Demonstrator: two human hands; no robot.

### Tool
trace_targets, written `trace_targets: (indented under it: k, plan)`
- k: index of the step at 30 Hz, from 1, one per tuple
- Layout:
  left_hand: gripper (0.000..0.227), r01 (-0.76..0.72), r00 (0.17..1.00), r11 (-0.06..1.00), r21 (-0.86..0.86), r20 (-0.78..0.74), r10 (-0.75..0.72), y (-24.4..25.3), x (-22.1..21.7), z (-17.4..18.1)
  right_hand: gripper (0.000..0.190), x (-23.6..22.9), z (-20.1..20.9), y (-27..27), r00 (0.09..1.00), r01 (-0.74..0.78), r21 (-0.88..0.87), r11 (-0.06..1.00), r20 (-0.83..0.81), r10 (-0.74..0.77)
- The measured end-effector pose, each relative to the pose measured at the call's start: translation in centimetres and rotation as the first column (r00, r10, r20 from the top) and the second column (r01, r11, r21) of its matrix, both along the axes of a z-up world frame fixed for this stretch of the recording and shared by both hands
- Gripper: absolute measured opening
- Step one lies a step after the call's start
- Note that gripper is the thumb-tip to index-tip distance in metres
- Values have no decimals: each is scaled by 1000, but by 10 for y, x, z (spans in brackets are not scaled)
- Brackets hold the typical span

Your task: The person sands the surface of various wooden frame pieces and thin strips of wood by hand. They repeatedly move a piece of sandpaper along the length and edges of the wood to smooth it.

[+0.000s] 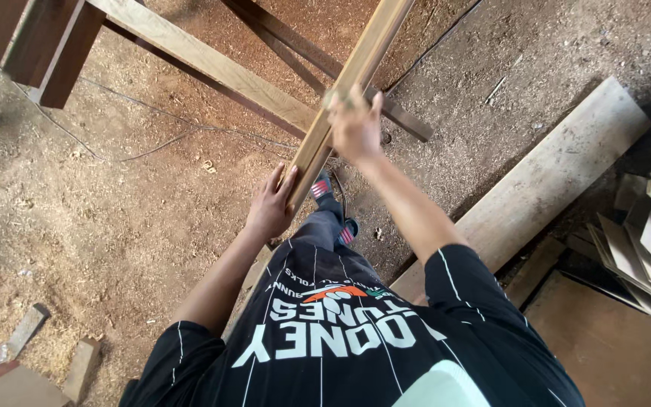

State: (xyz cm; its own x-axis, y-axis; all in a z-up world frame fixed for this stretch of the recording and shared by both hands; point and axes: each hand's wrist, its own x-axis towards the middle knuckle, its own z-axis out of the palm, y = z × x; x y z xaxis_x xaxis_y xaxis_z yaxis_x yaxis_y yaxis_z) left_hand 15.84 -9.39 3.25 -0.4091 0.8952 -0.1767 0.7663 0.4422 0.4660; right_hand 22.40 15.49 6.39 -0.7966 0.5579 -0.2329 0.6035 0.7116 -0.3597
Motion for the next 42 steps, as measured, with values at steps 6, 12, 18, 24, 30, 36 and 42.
trace_targets:
  k: [6, 12, 18, 24, 30, 36, 42]
  plan:
    - [82, 0, 1000, 1000, 7, -13, 0, 1, 0, -5, 31, -20, 3, 63, 848, -43, 685, 727, -360, 389]
    - [81, -14, 994, 995, -94, 110, 25, 7, -1, 9, 25, -11, 4, 56, 660, -700, 261, 665, -120, 742]
    - [80, -43, 985, 990, -131, 158, 64, 12, -3, 4, 36, -12, 6, 83, 238, -711, 690, 134, 57, 970]
    - [79, -19, 993, 955, -296, 104, 52, 17, -5, -16, 29, -26, -28, 108, 43, -770, 616, 165, -209, 977]
    - [78, -55, 994, 990, -133, 85, 66, 9, 2, -27, 26, -24, -38, 101, 32, -765, 566, 308, -444, 895]
    - [88, -32, 985, 987, -155, 164, 57, 9, -7, -28, 33, -31, -36, 141, 251, -808, 380, 450, -469, 847]
    - [80, -25, 983, 994, -108, 180, 44, 9, -7, -37, 47, -17, -17, 168, 332, -787, 415, 456, -338, 881]
